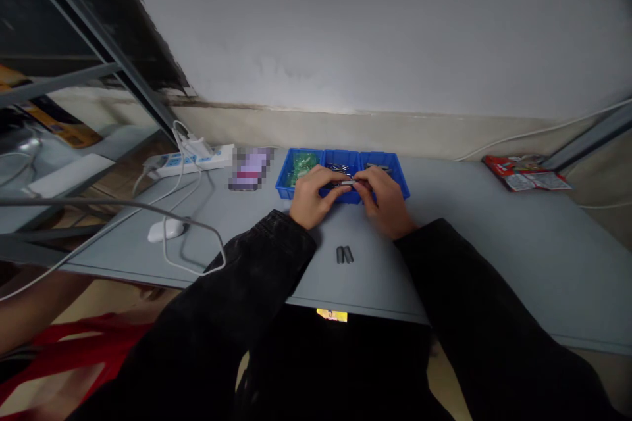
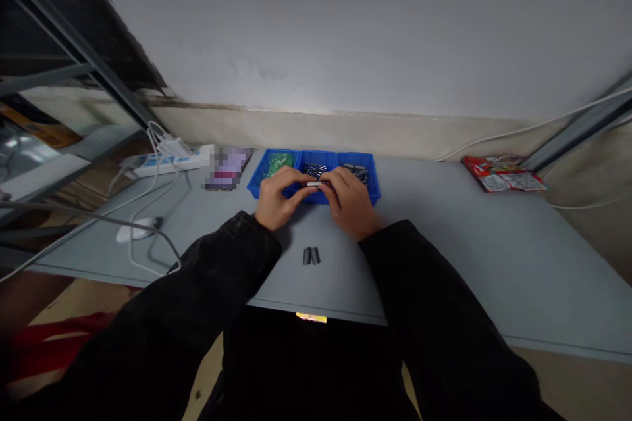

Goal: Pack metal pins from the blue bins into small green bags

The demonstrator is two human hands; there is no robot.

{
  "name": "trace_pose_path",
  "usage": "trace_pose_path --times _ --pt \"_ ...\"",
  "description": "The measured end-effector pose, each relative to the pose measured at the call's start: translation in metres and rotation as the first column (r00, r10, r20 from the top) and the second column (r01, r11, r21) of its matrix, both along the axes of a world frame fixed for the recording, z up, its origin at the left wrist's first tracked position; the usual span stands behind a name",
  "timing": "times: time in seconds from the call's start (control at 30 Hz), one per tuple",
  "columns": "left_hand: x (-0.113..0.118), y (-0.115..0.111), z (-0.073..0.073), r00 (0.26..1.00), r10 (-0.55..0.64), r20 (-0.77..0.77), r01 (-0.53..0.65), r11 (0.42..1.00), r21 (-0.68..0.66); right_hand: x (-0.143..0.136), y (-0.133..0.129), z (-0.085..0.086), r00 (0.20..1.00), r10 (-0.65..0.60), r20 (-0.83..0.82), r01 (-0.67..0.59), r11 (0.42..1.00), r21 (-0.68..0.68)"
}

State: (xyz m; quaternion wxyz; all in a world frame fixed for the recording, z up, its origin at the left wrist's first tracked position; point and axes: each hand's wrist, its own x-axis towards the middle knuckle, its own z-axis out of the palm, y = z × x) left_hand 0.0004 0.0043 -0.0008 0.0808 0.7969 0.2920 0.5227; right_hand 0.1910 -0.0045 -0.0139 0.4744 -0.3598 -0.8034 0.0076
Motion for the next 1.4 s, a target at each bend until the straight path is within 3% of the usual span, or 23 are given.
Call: trace_pose_path --times 1.4 --pt "-0.0007 -0.0001 -0.0005 1.0 0.003 0.011 -0.002 0.999 -0.035 -0.0009 -0.0015 0.0015 1.0 0.001 -0.001 -0.001 1.0 -0.007"
